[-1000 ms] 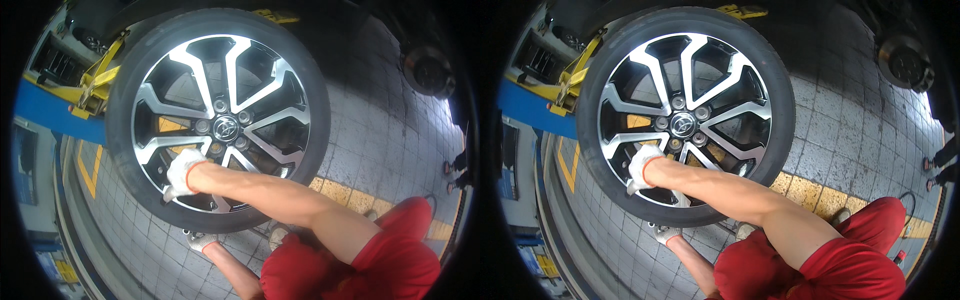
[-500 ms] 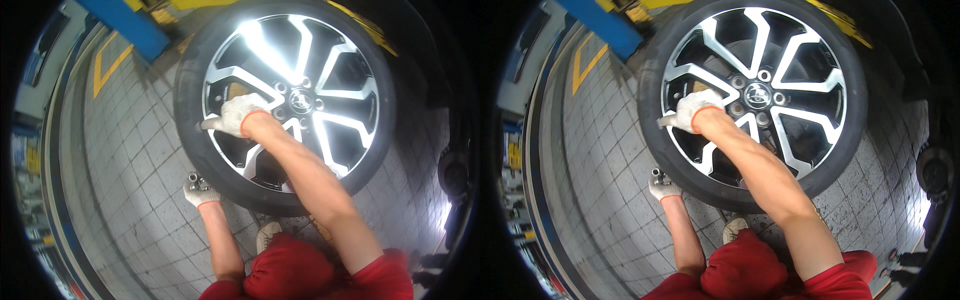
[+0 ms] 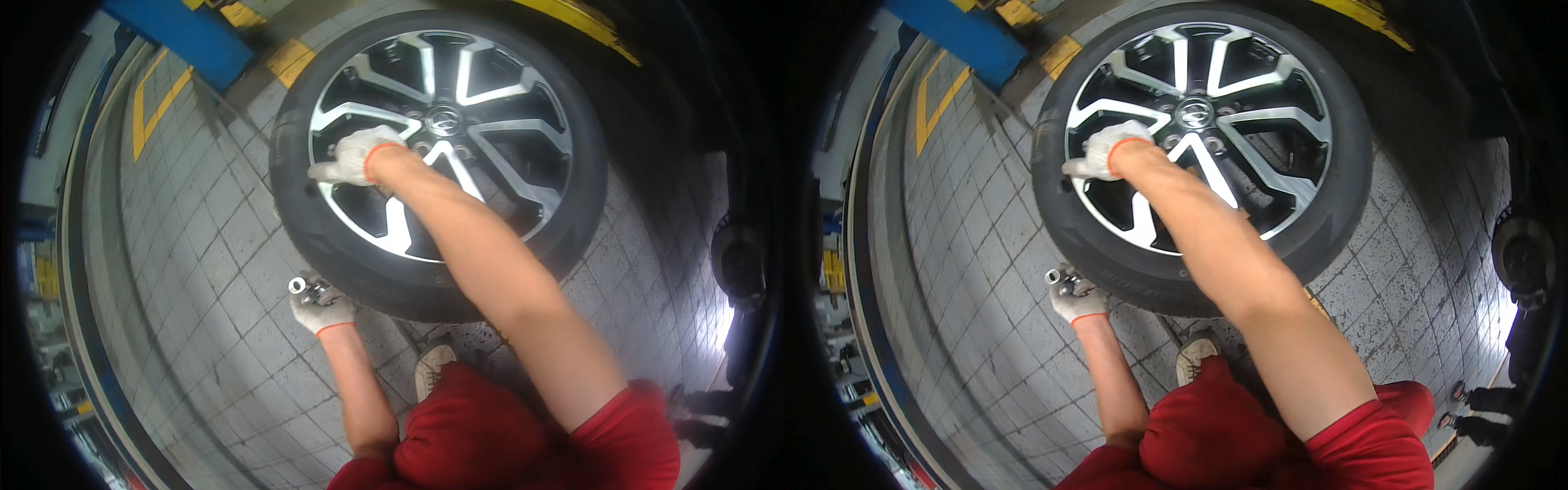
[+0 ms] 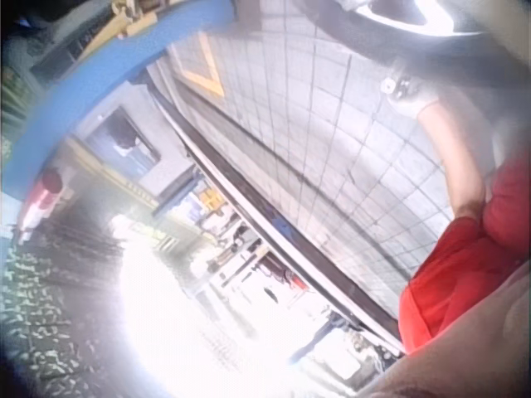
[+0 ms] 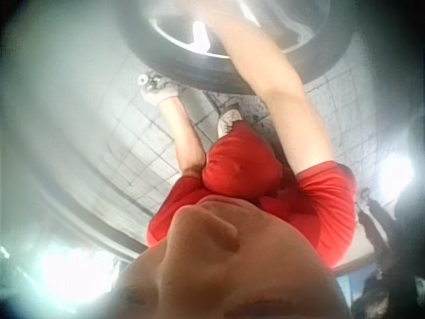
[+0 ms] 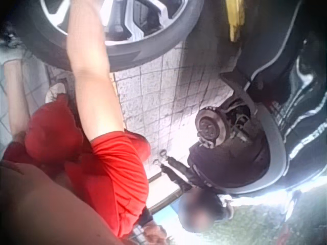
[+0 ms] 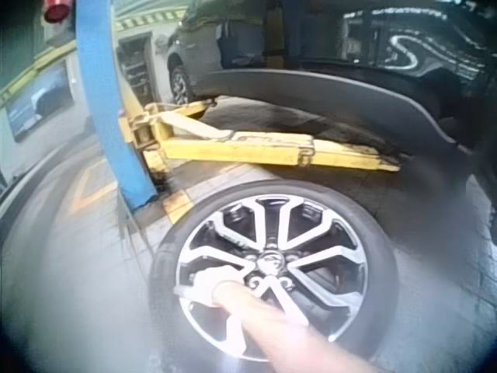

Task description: The person opens a tool drawer, retrieves a socket, and walks to a car on a lift. They attach the socket to an impact wrench, loosen and remove the lug nuts, then take off the tire and set it on the floor.

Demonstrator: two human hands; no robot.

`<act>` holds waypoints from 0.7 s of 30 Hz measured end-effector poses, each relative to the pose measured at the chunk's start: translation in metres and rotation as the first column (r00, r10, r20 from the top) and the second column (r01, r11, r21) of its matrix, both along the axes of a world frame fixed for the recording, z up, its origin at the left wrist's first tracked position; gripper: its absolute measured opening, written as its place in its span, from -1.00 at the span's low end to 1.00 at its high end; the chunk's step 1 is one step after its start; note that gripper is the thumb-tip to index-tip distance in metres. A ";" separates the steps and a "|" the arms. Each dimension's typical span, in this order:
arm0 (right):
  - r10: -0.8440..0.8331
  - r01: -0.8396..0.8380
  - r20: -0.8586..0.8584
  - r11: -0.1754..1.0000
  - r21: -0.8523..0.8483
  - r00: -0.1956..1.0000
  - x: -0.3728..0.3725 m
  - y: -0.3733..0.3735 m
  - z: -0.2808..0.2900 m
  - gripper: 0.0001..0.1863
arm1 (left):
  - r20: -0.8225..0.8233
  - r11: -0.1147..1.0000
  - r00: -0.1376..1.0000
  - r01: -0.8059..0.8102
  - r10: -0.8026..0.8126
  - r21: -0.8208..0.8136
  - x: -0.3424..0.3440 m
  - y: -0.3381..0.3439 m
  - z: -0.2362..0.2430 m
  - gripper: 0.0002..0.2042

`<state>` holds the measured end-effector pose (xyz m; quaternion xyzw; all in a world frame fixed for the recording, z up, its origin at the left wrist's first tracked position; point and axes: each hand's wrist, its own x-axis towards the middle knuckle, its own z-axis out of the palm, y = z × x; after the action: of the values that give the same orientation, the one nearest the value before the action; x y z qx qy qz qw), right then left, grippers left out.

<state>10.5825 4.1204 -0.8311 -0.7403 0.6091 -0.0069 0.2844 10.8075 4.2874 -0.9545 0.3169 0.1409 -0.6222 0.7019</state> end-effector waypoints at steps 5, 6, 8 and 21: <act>-0.005 0.009 0.051 0.997 -0.074 0.999 -0.009 0.005 -0.008 -0.28 | -0.030 0.998 0.998 -0.060 0.060 0.016 0.006 -0.003 0.004 -0.78; 0.000 0.003 0.067 0.999 -0.041 0.998 -0.013 0.010 -0.009 -0.30 | -0.005 1.000 1.000 -0.020 0.020 0.001 0.004 -0.005 0.006 -0.78; -0.029 0.045 0.123 0.991 -0.129 0.992 -0.024 0.029 -0.009 -0.38 | 0.004 0.999 1.000 -0.025 0.025 0.020 0.004 -0.001 0.016 -0.78; -0.178 0.252 0.650 0.967 -0.022 0.739 -0.045 0.280 0.028 -0.37 | 0.836 0.843 0.501 0.530 -0.224 -0.092 -0.122 0.073 0.112 -0.58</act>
<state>10.5374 4.4004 -0.8026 -0.6318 0.5549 -0.3257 0.4322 10.6851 4.3609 -0.8429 0.4588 -0.3712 -0.5663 0.5753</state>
